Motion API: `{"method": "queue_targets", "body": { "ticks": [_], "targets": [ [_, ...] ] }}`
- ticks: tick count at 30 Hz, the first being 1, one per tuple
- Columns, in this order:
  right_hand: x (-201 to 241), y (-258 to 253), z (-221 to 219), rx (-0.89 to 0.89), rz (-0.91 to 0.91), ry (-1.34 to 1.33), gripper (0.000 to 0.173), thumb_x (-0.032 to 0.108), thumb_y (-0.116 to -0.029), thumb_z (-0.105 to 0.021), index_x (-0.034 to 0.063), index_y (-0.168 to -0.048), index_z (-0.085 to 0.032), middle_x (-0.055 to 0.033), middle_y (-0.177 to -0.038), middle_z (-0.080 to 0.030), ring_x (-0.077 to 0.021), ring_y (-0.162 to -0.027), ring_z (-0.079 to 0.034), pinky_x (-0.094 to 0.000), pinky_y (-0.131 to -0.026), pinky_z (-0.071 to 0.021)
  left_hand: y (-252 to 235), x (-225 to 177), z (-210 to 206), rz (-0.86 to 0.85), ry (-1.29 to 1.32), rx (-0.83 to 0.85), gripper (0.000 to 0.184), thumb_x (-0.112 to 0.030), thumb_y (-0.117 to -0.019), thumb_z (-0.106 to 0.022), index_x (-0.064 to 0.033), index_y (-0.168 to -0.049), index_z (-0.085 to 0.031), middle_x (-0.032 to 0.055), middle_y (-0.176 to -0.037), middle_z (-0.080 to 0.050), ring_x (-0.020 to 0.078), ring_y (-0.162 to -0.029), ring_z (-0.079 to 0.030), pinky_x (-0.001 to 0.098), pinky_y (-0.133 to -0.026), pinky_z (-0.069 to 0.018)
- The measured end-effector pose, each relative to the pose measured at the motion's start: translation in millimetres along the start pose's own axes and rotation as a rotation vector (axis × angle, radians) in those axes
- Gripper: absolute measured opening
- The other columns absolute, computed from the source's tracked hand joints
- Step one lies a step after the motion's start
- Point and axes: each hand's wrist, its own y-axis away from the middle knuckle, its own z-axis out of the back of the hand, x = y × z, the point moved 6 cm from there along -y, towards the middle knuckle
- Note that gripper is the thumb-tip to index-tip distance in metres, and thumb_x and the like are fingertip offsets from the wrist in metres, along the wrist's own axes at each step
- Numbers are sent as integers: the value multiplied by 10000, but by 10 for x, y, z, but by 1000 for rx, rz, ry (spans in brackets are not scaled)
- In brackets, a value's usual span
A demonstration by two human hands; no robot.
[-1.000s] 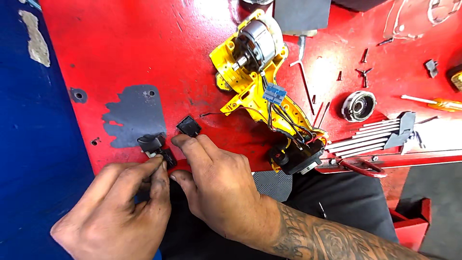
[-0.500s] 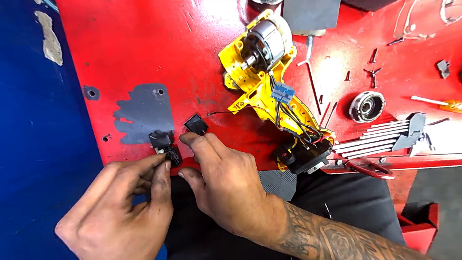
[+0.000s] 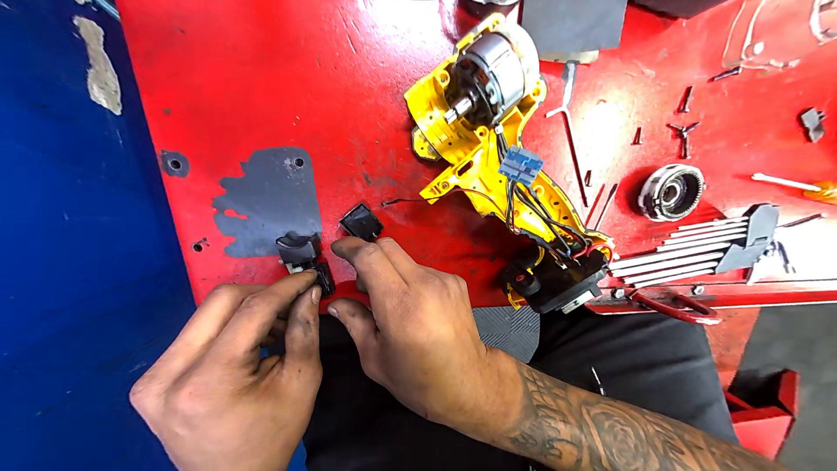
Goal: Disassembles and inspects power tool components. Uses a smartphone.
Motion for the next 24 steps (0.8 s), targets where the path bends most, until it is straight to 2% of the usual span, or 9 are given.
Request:
{"method": "queue_targets", "body": {
  "ticks": [10, 14, 19, 22, 24],
  "targets": [
    [-6, 3, -2, 0, -3, -7, 394, 218, -908, -753, 100, -1276, -675, -11, -959, -646, -112, -692, -635, -284, -508, -520, 1, 7, -2, 22, 17, -15, 199, -226, -949, -696, -76, -1050, -778, 24, -842, -665, 55, -634, -581, 226, -534, -460],
    [3, 0, 0, -1, -3, 1, 397, 224, -904, -758, 103, -1274, -677, -9, -958, -644, -112, -695, -635, -285, -505, -518, -4, 3, -2, 28, 1, -9, 200, -238, -948, -693, -75, -1031, -774, 13, -819, -647, 46, -612, -545, 225, -518, -419],
    [2, 8, 9, 14, 18, -55, 410, 233, -902, -768, 95, -1276, -671, 0, -957, -651, -97, -709, -637, -279, -526, -531, -5, 18, 35, 44, 59, -12, 200, -239, -944, -698, -76, -1033, -771, 2, -833, -648, 35, -618, -546, 210, -514, -419],
    [-4, 265, 220, 59, 34, -186, 353, 250, -952, -720, 119, -1275, -665, 28, -916, -642, -70, -711, -614, -270, -562, -537, 22, 73, 141, 75, 163, -32, 204, -229, -944, -698, -59, -1040, -756, -11, -835, -652, 32, -614, -564, 201, -511, -449],
    [-77, 726, 607, 11, 36, -191, 278, 278, -984, -688, 145, -1228, -693, 8, -921, -687, -76, -759, -649, -261, -620, -557, 67, 104, 251, 113, 259, -91, 201, -192, -954, -689, -19, -1046, -736, -3, -834, -649, 41, -618, -581, 197, -519, -479]
  ]
}}
